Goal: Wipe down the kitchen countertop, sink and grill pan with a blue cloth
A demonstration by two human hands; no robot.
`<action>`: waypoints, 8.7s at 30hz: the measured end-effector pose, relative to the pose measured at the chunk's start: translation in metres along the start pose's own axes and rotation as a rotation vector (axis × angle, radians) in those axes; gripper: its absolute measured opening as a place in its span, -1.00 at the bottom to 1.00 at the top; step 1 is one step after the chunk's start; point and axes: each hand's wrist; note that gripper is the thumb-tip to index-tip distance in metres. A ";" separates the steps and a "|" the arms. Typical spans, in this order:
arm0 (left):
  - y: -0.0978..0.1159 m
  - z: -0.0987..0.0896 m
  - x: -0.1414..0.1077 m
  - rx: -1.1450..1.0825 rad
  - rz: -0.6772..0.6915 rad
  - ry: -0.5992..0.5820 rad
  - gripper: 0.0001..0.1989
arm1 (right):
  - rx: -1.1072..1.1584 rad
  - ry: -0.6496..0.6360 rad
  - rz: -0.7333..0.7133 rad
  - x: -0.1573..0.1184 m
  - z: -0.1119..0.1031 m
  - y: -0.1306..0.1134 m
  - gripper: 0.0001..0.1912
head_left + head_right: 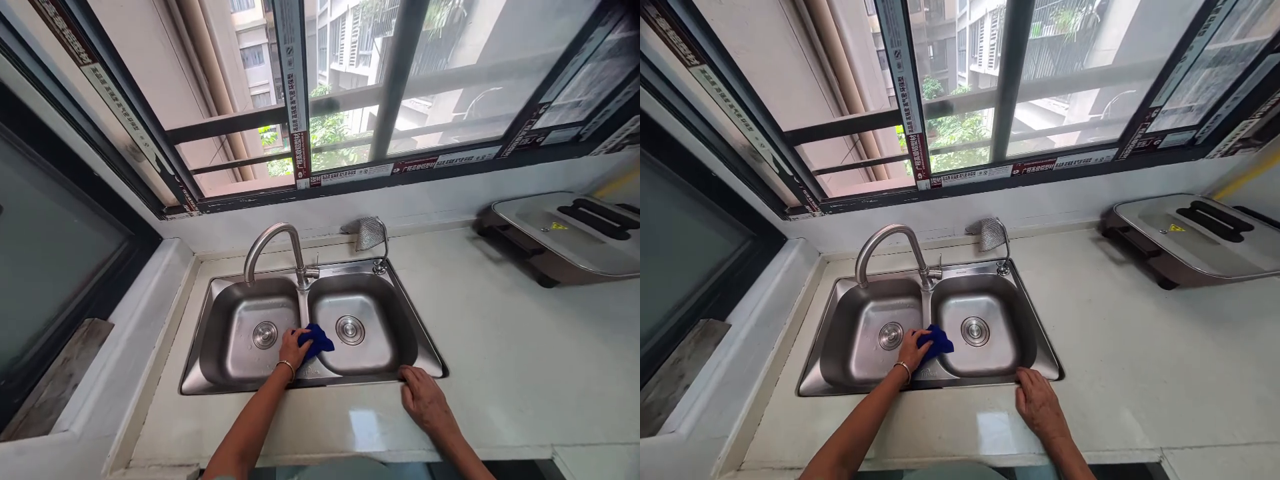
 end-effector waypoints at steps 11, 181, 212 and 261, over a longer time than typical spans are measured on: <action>0.012 -0.006 0.102 -0.063 -0.105 0.094 -0.67 | 0.011 -0.070 0.028 -0.003 -0.005 0.001 -0.70; 0.228 0.184 -0.037 0.278 0.854 -0.449 -0.47 | -0.190 0.535 0.688 -0.053 -0.047 0.096 -0.56; 0.302 0.194 0.192 0.337 0.507 -0.018 -0.64 | -0.215 0.472 0.722 -0.049 -0.057 0.084 -0.58; 0.296 0.217 -0.007 0.473 0.765 -0.400 -0.67 | -0.149 0.530 0.641 -0.060 -0.048 0.103 -0.56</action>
Point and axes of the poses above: each hand's wrist, its own x-axis towards the middle knuckle, its own z-axis out of the palm, y = z × x, and after that the axes turned 4 degrees about -y, right-handed
